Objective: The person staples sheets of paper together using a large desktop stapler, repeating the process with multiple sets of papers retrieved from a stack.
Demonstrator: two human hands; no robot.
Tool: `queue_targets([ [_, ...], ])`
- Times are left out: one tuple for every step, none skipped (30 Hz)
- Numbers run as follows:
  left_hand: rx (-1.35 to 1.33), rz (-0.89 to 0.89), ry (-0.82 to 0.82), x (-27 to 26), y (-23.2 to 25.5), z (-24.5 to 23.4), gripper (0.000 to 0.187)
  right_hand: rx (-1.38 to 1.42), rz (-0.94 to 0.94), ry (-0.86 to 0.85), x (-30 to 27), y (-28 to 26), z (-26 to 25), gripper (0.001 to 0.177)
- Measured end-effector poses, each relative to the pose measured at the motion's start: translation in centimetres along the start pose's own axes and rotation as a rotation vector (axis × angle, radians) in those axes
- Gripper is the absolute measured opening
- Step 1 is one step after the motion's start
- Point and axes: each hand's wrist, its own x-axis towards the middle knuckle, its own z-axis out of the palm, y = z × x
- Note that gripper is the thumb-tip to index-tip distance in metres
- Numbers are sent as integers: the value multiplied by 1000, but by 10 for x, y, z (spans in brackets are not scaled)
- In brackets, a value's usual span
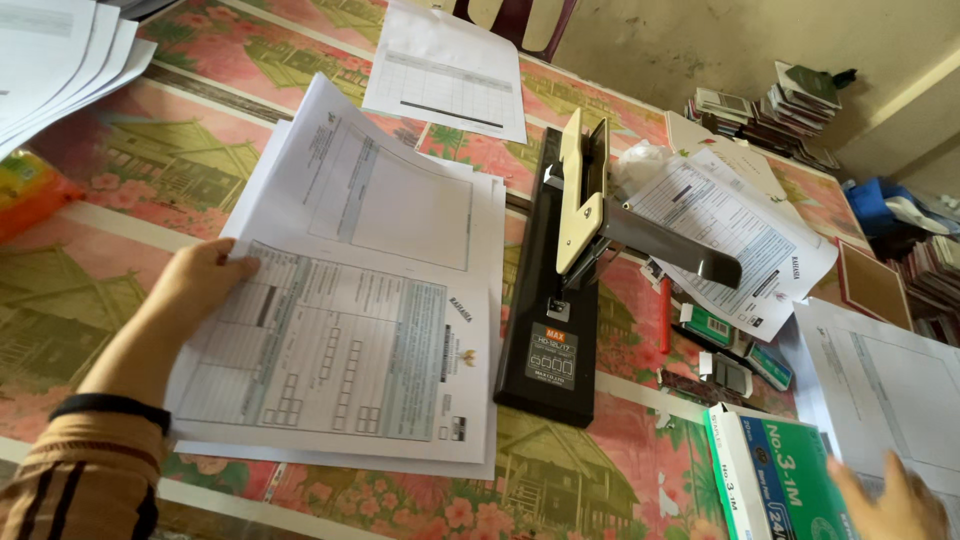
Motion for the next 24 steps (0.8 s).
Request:
queue_targets([
  [121, 5, 27, 3, 1, -5, 23, -315, 46, 137, 2, 52, 24, 113],
  [119, 12, 8, -4, 1, -9, 23, -328, 62, 138, 5, 71, 33, 113],
  [296, 127, 161, -10, 1, -11, 36, -278, 52, -73, 10, 92, 42, 115],
  [469, 263, 305, -12, 6, -11, 50, -221, 61, -282, 7, 118, 50, 120],
  [465, 285, 278, -26, 9, -4, 50, -229, 95, -281, -7, 109, 29, 120],
  [448, 392, 294, -40, 11, 2, 46, -170, 91, -292, -24, 103, 12, 98],
  [426, 499, 309, -53, 12, 8, 42, -111, 86, -300, -41, 95, -5, 77],
  [427, 516, 281, -70, 13, 19, 42, -118, 118, -306, -40, 115, 2, 77],
  [402, 599, 252, -88, 13, 28, 37, -220, 17, -287, -41, 136, 8, 51],
  [372, 674, 242, -106, 11, 34, 33, -315, -101, -258, -32, 149, 16, 51],
  [368, 684, 231, -128, 26, 40, 33, -317, -87, -259, -45, 124, -16, 51],
  [323, 650, 180, -152, 40, 42, 34, -262, 45, -231, -54, 95, -46, 34],
  [279, 616, 128, -176, 53, 44, 36, -203, 176, -198, -64, 65, -76, 53],
  [281, 620, 127, -181, 41, 51, 36, -200, 179, -199, -72, 51, -86, 53],
  [234, 638, 115, -187, 28, 58, 34, -278, 72, -43, -80, 36, -96, 66],
  [185, 652, 100, -194, 14, 66, 34, -358, -37, 113, -87, 23, -107, 83],
  [186, 651, 97, -203, 17, 68, 34, -360, -36, 110, -88, 18, -105, 83],
  [140, 576, 103, -212, 21, 70, 30, -292, -51, 60, -88, 13, -104, 78],
  [94, 500, 109, -221, 25, 73, 27, -224, -66, 11, -88, 9, -103, 74],
  [92, 497, 109, -222, 21, 74, 27, -226, -68, 12, -83, 19, -89, 74],
  [83, 479, 91, -223, 18, 76, 27, -186, -96, 25, -77, 29, -76, 68],
  [75, 464, 75, -222, 15, 77, 28, -141, -123, 39, -71, 38, -62, 63],
  [74, 464, 77, -220, 10, 82, 28, -140, -125, 41, -73, 35, -61, 63],
  [76, 470, 56, -218, 4, 85, 28, -108, -104, 26, -75, 32, -58, 59],
])
